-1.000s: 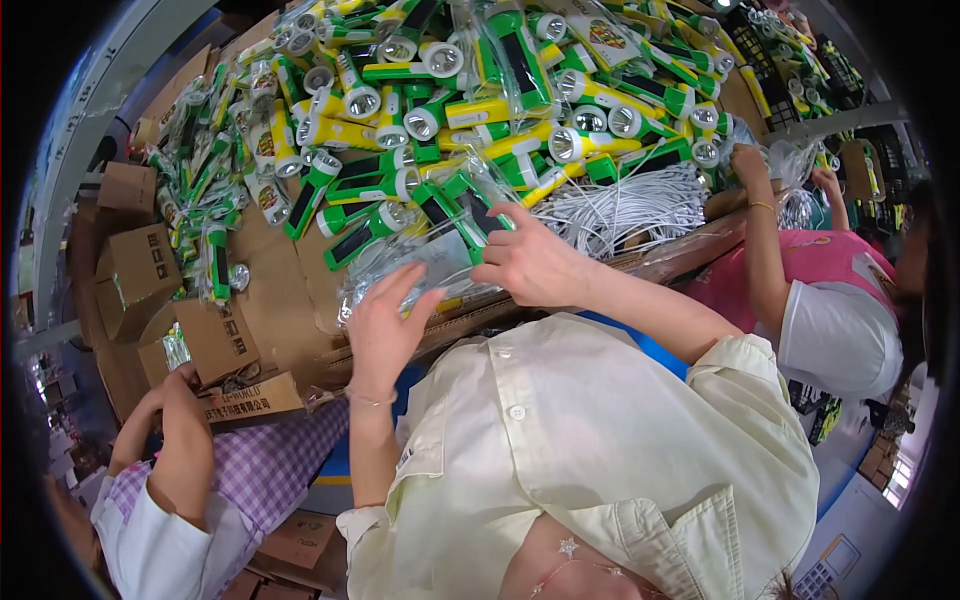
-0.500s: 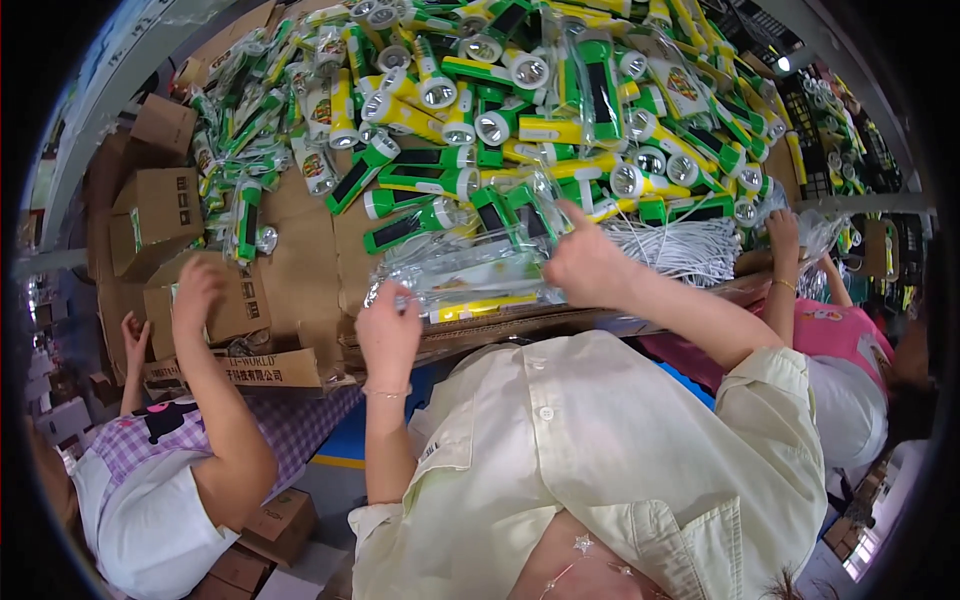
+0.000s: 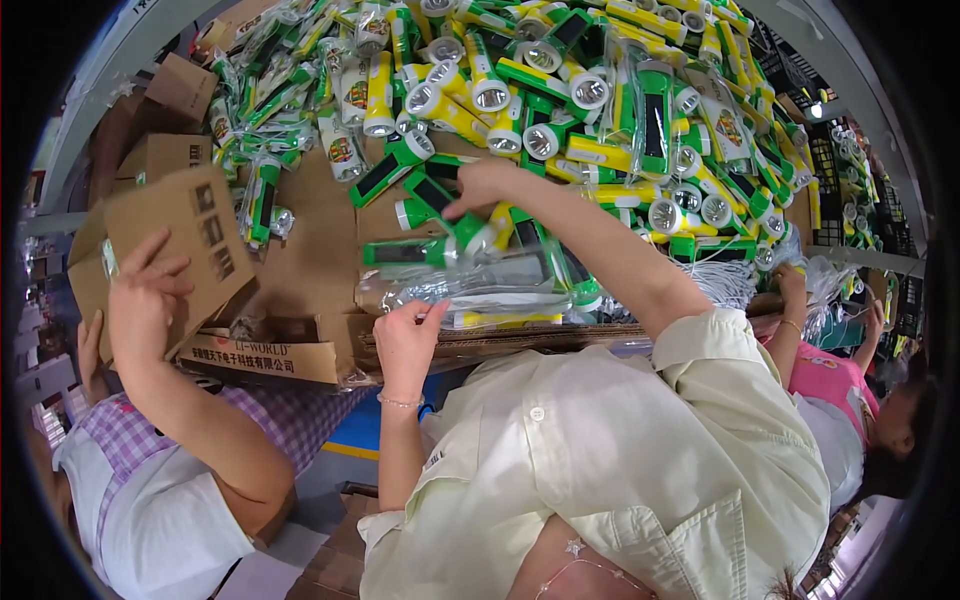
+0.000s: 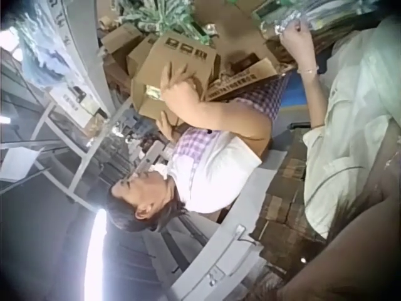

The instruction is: Packing individual flashlights and their lanyards into plastic bags at a packaging station.

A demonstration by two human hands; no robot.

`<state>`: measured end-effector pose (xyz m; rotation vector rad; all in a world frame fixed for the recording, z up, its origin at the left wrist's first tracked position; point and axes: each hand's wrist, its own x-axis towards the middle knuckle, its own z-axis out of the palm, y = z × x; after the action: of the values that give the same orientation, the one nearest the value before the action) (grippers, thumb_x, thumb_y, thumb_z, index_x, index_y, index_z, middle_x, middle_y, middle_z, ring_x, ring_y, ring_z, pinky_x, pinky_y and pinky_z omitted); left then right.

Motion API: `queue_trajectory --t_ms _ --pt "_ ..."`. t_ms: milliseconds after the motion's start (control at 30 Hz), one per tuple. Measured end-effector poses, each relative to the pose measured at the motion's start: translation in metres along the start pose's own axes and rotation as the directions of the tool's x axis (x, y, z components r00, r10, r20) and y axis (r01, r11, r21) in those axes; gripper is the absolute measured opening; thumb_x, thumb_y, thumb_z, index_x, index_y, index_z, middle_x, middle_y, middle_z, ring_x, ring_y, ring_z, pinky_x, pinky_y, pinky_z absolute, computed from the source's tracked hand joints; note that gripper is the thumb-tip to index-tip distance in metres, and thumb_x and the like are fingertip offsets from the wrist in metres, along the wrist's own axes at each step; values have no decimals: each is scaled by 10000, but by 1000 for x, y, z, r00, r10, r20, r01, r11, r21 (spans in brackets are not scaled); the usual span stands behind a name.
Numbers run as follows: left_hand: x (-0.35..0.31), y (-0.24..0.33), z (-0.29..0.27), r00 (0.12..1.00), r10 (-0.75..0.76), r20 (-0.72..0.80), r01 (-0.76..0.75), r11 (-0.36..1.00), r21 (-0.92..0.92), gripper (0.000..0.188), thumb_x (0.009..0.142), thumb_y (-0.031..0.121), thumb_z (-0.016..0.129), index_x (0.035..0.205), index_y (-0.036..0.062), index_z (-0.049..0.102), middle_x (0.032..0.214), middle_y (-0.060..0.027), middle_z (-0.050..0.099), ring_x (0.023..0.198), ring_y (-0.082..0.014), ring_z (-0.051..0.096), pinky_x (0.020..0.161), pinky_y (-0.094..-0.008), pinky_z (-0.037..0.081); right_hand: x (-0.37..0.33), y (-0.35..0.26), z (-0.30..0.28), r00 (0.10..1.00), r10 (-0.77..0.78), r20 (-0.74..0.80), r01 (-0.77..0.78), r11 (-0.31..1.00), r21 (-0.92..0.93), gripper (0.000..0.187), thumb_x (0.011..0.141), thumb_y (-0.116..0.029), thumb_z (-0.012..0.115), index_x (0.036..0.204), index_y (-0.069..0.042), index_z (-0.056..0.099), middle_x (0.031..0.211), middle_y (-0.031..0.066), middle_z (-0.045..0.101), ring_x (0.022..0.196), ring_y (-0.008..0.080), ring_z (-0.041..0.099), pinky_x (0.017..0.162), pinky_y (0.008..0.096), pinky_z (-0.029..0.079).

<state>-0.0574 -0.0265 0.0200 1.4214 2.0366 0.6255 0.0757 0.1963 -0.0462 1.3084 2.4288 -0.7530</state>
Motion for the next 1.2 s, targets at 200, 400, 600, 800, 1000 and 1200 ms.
queue_trajectory --t_ms 200,400,600,800,1000,1200 --pt "9 15 7 993 -26 114 27 1000 -9 249 768 245 714 767 -3 687 645 -191 621 598 -350 618 564 -357 484 -20 -21 60 999 -24 40 9 936 351 594 633 -609 700 923 -91 690 898 97 692 785 279 666 692 355 518" --pt "6 6 15 988 87 126 -67 985 -158 228 797 219 693 810 -9 704 542 -90 611 455 -125 578 470 -259 440 -51 -9 18 999 -23 29 -18 399 917 533 737 -244 768 1172 -59 522 811 70 640 639 105 609 542 239 472" --pt "5 38 9 997 34 64 -34 999 7 198 807 196 642 840 6 685 643 -230 584 582 -371 599 531 -357 450 -182 3 -28 756 -210 -620 609 573 549 432 764 -176 738 1143 -70 559 1041 68 626 778 175 630 644 276 505" --pt "-1 54 22 979 194 64 -172 952 -252 226 820 64 576 1024 36 669 691 -232 585 547 -235 586 542 -307 442 -220 25 16 709 -361 -606 586 780 221 436 719 -156 708 1130 -112 569 1126 69 624 853 275 653 676 348 532" --pt "-2 52 28 972 207 114 -169 945 -279 240 845 91 596 1062 5 653 652 -144 593 586 -54 473 556 -243 429 -229 21 30 809 -245 -535 220 969 -110 494 669 -125 666 1141 -85 528 864 65 629 602 251 627 474 348 485" --pt "-17 86 42 930 349 111 -336 934 -121 191 867 153 573 943 2 661 588 -191 537 487 -212 534 512 -324 419 -217 -4 48 985 -112 -131 32 866 -499 295 679 -140 651 940 -12 602 803 99 630 720 213 652 514 351 482"
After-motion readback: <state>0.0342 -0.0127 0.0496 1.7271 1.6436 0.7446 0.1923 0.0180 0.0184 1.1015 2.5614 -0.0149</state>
